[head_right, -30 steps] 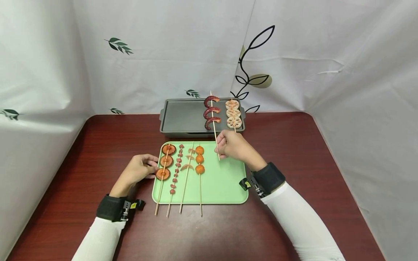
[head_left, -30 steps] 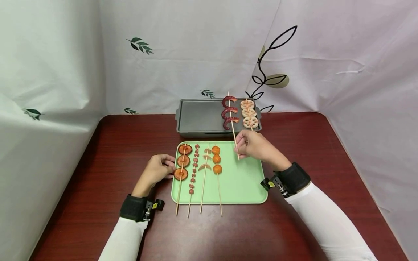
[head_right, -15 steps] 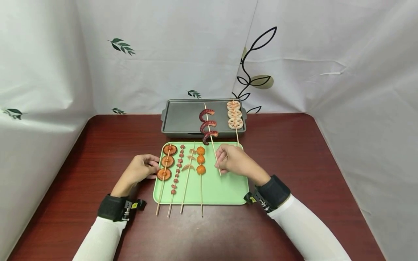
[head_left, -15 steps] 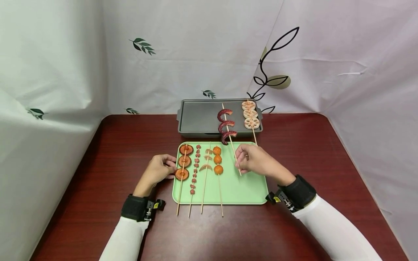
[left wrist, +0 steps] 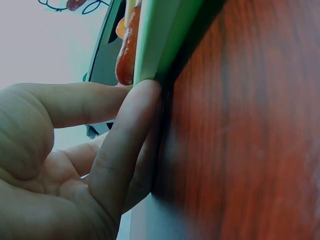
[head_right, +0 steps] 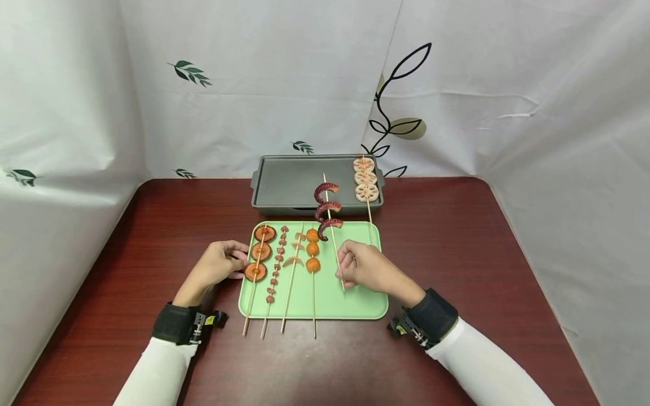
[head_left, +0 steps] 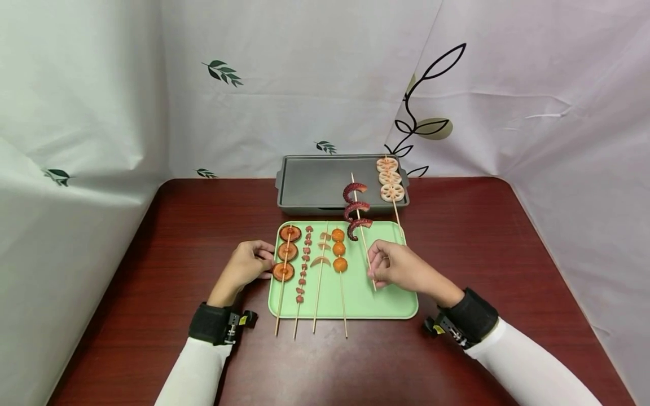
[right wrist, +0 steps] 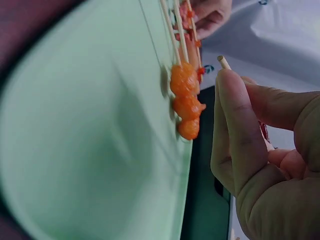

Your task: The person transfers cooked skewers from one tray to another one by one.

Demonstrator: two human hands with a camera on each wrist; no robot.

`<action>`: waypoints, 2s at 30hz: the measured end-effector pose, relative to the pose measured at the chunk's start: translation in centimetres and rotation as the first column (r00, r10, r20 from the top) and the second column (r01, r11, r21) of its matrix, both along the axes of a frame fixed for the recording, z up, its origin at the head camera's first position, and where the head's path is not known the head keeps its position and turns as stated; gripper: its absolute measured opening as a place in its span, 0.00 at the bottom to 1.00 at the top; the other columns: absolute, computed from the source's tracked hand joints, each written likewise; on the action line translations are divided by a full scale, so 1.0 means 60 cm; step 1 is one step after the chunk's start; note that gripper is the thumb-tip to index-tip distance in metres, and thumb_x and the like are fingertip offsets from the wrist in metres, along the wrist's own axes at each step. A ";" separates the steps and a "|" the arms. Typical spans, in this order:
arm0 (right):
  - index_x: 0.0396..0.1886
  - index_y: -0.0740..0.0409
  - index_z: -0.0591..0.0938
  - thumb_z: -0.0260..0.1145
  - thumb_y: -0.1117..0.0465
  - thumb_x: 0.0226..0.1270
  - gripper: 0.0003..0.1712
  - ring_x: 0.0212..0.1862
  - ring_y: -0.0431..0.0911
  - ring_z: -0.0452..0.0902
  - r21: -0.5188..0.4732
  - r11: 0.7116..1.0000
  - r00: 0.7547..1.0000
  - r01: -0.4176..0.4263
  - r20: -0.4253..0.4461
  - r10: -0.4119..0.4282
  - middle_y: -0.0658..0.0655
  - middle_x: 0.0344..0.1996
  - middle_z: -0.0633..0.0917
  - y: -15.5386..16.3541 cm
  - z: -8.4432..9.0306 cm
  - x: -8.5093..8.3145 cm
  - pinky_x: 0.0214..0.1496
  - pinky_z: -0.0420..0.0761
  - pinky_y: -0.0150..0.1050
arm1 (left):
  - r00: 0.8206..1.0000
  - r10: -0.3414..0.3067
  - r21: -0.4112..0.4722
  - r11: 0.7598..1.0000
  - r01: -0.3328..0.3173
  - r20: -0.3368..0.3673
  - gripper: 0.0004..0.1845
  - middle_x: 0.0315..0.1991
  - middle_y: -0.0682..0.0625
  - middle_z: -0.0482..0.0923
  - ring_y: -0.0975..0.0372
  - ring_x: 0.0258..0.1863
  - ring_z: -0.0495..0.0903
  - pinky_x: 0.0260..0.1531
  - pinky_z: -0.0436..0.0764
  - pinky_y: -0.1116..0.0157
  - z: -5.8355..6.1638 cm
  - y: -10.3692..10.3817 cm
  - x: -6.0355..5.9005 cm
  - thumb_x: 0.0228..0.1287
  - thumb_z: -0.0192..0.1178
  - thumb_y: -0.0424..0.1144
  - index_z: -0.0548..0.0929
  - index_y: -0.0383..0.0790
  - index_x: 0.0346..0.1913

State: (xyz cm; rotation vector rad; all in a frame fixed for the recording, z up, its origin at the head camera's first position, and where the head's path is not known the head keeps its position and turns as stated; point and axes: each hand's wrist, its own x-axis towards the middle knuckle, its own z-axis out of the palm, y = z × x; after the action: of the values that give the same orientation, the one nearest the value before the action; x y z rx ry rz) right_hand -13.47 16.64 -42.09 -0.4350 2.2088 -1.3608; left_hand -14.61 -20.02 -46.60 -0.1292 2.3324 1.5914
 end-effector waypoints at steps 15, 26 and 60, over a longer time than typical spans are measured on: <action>0.38 0.64 0.75 0.66 0.76 0.65 0.09 0.28 0.45 0.85 0.054 0.996 0.998 -0.065 -0.017 0.066 0.56 0.27 0.84 0.013 -0.024 0.050 0.31 0.90 0.39 | 1.000 -0.008 0.000 1.000 0.008 0.000 0.16 0.39 0.39 0.78 0.59 0.30 0.83 0.30 0.91 0.62 0.002 0.002 0.002 0.67 0.59 0.22 0.79 0.24 0.57; 0.37 0.63 0.75 0.70 0.73 0.66 0.10 0.25 0.43 0.83 0.070 0.992 0.994 -0.105 -0.002 0.105 0.54 0.26 0.83 0.018 -0.025 0.077 0.27 0.87 0.34 | 1.000 -0.008 -0.004 1.000 0.008 0.002 0.16 0.39 0.39 0.78 0.58 0.30 0.83 0.30 0.91 0.62 0.002 0.000 0.002 0.67 0.58 0.22 0.79 0.24 0.57; 0.35 0.59 0.79 0.77 0.62 0.59 0.13 0.21 0.33 0.73 0.206 0.975 0.989 -0.089 -0.096 0.110 0.44 0.21 0.81 0.006 -0.048 0.080 0.27 0.77 0.29 | 1.000 -0.001 0.015 1.000 0.001 -0.004 0.17 0.38 0.39 0.78 0.61 0.28 0.82 0.28 0.91 0.64 0.004 0.002 0.003 0.66 0.60 0.22 0.78 0.23 0.57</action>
State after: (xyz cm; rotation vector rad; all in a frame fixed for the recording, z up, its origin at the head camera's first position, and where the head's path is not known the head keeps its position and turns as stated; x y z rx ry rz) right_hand -8.67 16.97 -44.98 -0.5466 2.3486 -1.0714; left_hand -14.42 -19.89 -46.37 -0.1225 2.3223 1.6100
